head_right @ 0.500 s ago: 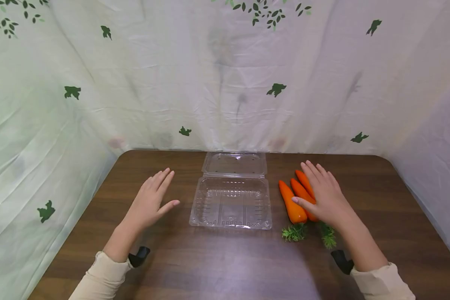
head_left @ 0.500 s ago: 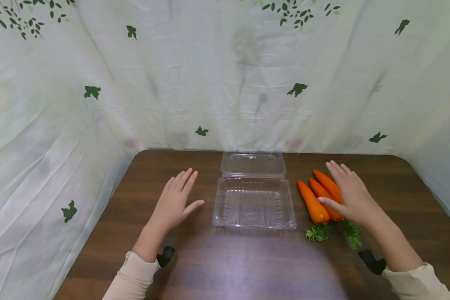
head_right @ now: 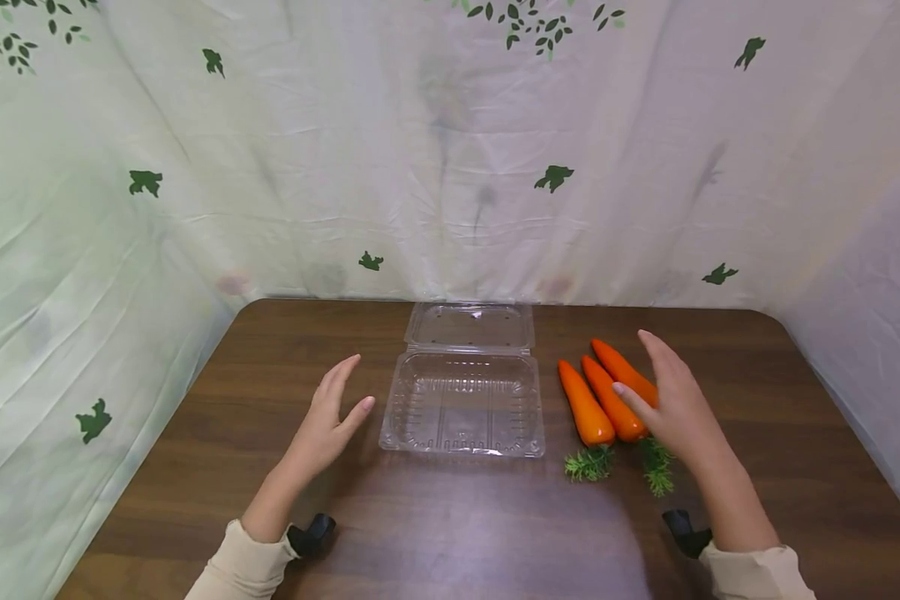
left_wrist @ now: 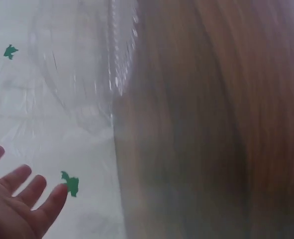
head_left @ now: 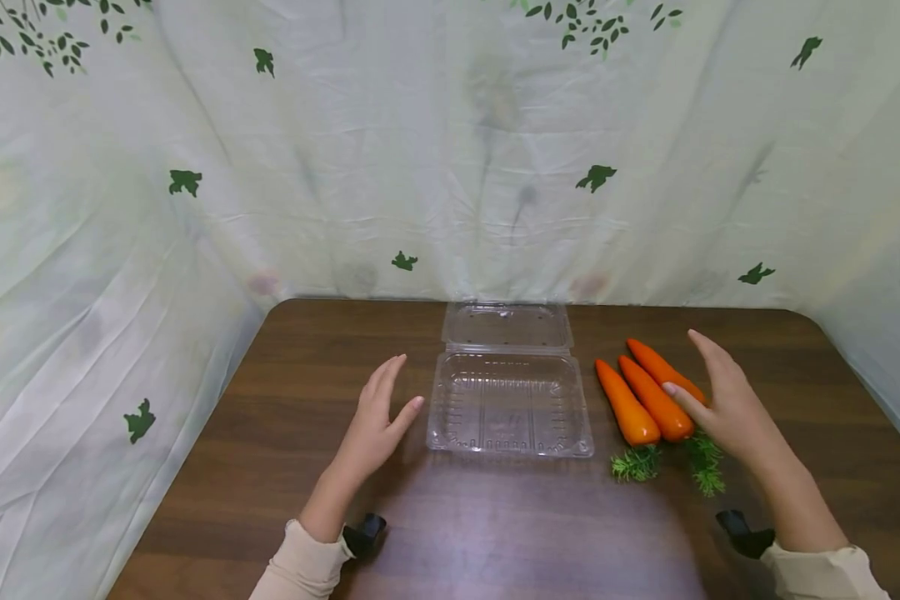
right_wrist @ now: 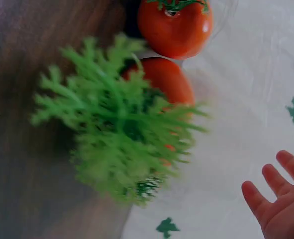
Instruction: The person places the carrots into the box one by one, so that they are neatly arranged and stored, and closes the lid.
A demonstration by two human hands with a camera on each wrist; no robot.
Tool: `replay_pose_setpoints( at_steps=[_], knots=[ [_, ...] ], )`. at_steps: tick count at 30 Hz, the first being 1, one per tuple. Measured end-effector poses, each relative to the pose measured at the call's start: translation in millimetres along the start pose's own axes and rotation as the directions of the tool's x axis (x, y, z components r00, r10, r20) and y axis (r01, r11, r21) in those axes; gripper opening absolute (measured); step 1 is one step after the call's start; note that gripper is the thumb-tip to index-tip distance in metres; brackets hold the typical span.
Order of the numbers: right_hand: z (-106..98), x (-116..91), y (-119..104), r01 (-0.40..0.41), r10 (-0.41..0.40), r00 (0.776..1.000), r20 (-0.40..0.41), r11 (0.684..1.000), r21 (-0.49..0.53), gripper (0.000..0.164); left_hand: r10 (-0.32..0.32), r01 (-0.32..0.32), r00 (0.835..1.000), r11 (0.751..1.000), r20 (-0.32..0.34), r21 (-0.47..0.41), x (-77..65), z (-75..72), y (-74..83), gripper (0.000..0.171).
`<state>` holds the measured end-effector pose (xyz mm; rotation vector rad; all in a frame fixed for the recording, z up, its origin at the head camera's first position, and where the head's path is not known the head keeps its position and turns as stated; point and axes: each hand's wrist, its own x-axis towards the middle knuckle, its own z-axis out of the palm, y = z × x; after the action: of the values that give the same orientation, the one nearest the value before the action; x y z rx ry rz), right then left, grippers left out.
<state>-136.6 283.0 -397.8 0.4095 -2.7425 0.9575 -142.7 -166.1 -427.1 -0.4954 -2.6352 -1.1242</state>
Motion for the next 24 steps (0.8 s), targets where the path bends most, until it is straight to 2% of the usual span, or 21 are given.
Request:
replay_pose_setpoints(
  at_steps=[2, 4, 7, 10, 13, 15, 16, 18, 22, 24],
  knots=[
    [1.1, -1.9, 2.5, -0.008, 0.008, 1.000, -0.022, 1.000, 0.017, 0.077, -0.037, 0.037, 0.999, 0.992, 0.003, -0.118, -0.6, 4.1, 1.7, 0.059],
    [2.5, -3.4, 5.4, -0.015, 0.016, 0.999, -0.042, 0.999, 0.029, 0.075, -0.067, 0.067, 0.998, 0.974, 0.010, -0.215, -0.9, 8.1, 2.6, 0.057],
    [4.7, -5.4, 9.8, -0.032, 0.035, 0.997, -0.065, 0.999, 0.041, 0.073, -0.121, 0.125, 0.992, 0.931, 0.034, -0.343, -1.0, 13.9, 3.1, 0.054],
    [6.8, -7.9, 15.0, -0.054, 0.058, 0.995, -0.079, 0.997, 0.049, 0.072, -0.165, 0.178, 0.984, 0.876, 0.069, -0.449, -1.7, 18.7, 3.6, 0.052],
    [9.5, -10.6, 20.8, -0.073, 0.078, 0.993, -0.088, 0.996, 0.058, 0.069, -0.214, 0.241, 0.970, 0.828, 0.113, -0.506, -2.0, 19.4, 11.0, 0.050],
    [12.2, -12.4, 25.1, -0.089, 0.095, 0.991, -0.093, 0.994, 0.068, 0.067, -0.235, 0.269, 0.963, 0.809, 0.132, -0.523, -2.6, 20.5, 14.2, 0.048],
    [13.6, -13.1, 27.1, -0.097, 0.104, 0.990, -0.094, 0.992, 0.078, 0.067, -0.239, 0.274, 0.962, 0.808, 0.134, -0.521, -3.1, 21.9, 14.7, 0.047],
    [16.2, -14.3, 30.5, -0.116, 0.126, 0.987, -0.098, 0.988, 0.101, 0.066, -0.260, 0.300, 0.954, 0.792, 0.150, -0.532, -4.1, 20.8, 20.6, 0.046],
    [20.1, -16.5, 36.1, -0.144, 0.162, 0.981, -0.104, 0.976, 0.163, 0.063, -0.263, 0.313, 0.950, 0.776, 0.169, -0.547, -7.2, 22.0, 24.8, 0.045],
    [21.7, -17.3, 38.9, -0.158, 0.180, 0.978, -0.103, 0.969, 0.189, 0.062, -0.269, 0.328, 0.945, 0.758, 0.188, -0.563, -8.5, 21.7, 27.3, 0.046]
  ],
)
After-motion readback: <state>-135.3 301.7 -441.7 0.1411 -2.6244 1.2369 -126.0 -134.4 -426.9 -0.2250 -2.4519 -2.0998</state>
